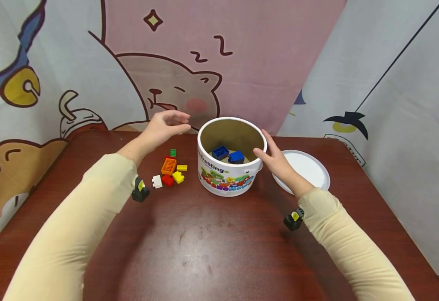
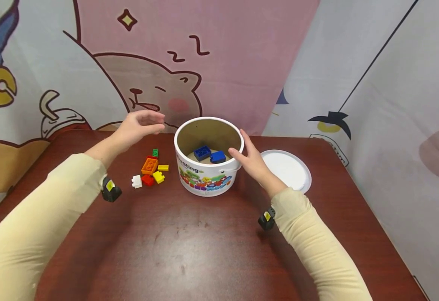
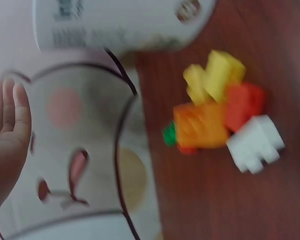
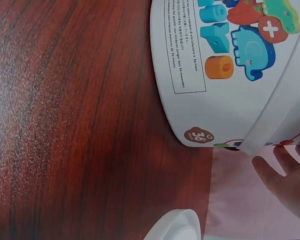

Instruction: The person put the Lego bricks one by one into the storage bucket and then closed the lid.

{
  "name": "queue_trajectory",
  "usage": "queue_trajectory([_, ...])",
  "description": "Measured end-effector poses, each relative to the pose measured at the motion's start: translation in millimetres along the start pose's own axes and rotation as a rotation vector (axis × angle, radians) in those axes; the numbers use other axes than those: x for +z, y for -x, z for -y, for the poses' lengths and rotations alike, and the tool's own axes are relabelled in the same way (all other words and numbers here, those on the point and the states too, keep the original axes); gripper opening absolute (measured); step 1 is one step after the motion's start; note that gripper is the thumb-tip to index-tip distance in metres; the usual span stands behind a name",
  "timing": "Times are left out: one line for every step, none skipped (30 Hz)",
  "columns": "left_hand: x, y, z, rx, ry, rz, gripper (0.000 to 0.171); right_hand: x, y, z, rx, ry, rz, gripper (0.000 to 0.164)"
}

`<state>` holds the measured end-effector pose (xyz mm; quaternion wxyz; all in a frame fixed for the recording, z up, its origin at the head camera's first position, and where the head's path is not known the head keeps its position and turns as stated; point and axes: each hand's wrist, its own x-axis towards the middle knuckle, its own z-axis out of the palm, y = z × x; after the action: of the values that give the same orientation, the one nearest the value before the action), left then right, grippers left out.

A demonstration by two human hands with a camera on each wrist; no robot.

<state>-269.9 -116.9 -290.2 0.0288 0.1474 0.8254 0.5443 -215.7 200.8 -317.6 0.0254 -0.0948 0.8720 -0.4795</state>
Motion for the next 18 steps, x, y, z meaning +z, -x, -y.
queue_trajectory([-5.4,3.1,6.5,-0.017,-0.016,-0.011,0.039,0,-1,-1,-0.003,-0.001,0.003,0.066])
queue_trajectory([-10.3,6.5,13.0,-0.035,-0.028,-0.021,0.039,0,-2,-3,-0.005,-0.003,0.005,0.067])
queue_trajectory([-15.2,9.9,19.8,-0.050,-0.037,-0.027,0.040,0,-4,-7,-0.005,-0.008,0.007,0.068])
queue_trajectory([-19.6,13.5,26.5,-0.063,-0.047,-0.034,0.040,-1,-6,-11,-0.006,-0.012,0.008,0.068])
queue_trajectory([-23.7,17.4,33.3,-0.078,-0.054,-0.037,0.041,-1,-9,-15,-0.007,-0.014,0.008,0.069])
queue_trajectory([-27.7,21.5,40.4,-0.094,-0.065,-0.036,0.041,-1,-11,-20,-0.007,-0.012,0.007,0.069])
queue_trajectory([-31.4,25.5,47.5,-0.105,-0.073,-0.033,0.042,-1,-13,-24,-0.008,-0.008,0.004,0.070])
queue_trajectory([-34.8,29.6,54.9,-0.114,-0.082,-0.027,0.043,0,-16,-29,-0.010,-0.005,0.000,0.070])
queue_trajectory([-37.8,33.4,62.2,-0.125,-0.094,-0.023,0.044,0,-18,-34,-0.014,-0.003,-0.004,0.070])
queue_trajectory([-40.3,37.1,69.0,-0.136,-0.105,-0.018,0.045,0,-18,-36,-0.021,0.002,-0.007,0.070])
queue_trajectory([-42.8,40.7,75.8,-0.147,-0.119,-0.011,0.046,0,-19,-38,-0.028,0.007,-0.011,0.069])
queue_trajectory([-44.8,44.0,82.3,-0.157,-0.134,-0.002,0.047,0,-19,-39,-0.034,0.010,-0.015,0.069])
queue_trajectory([-46.4,46.9,88.5,-0.166,-0.153,0.009,0.048,0,-19,-39,-0.040,0.009,-0.017,0.069])
queue_trajectory([-47.3,49.6,93.9,-0.176,-0.170,0.021,0.048,0,-19,-39,-0.044,0.010,-0.019,0.070])
queue_trajectory([-47.8,51.9,99.2,-0.186,-0.188,0.030,0.047,0,-19,-39,-0.047,0.009,-0.020,0.069])
queue_trajectory([-47.9,53.9,104.2,-0.191,-0.200,0.040,0.048,0,-19,-39,-0.046,0.010,-0.020,0.069])
queue_trajectory([-47.6,55.9,108.9,-0.199,-0.213,0.051,0.047,0,-19,-39,-0.043,0.011,-0.020,0.069])
queue_trajectory([-46.6,57.6,113.1,-0.209,-0.226,0.063,0.047,0,-19,-39,-0.041,0.010,-0.018,0.069])
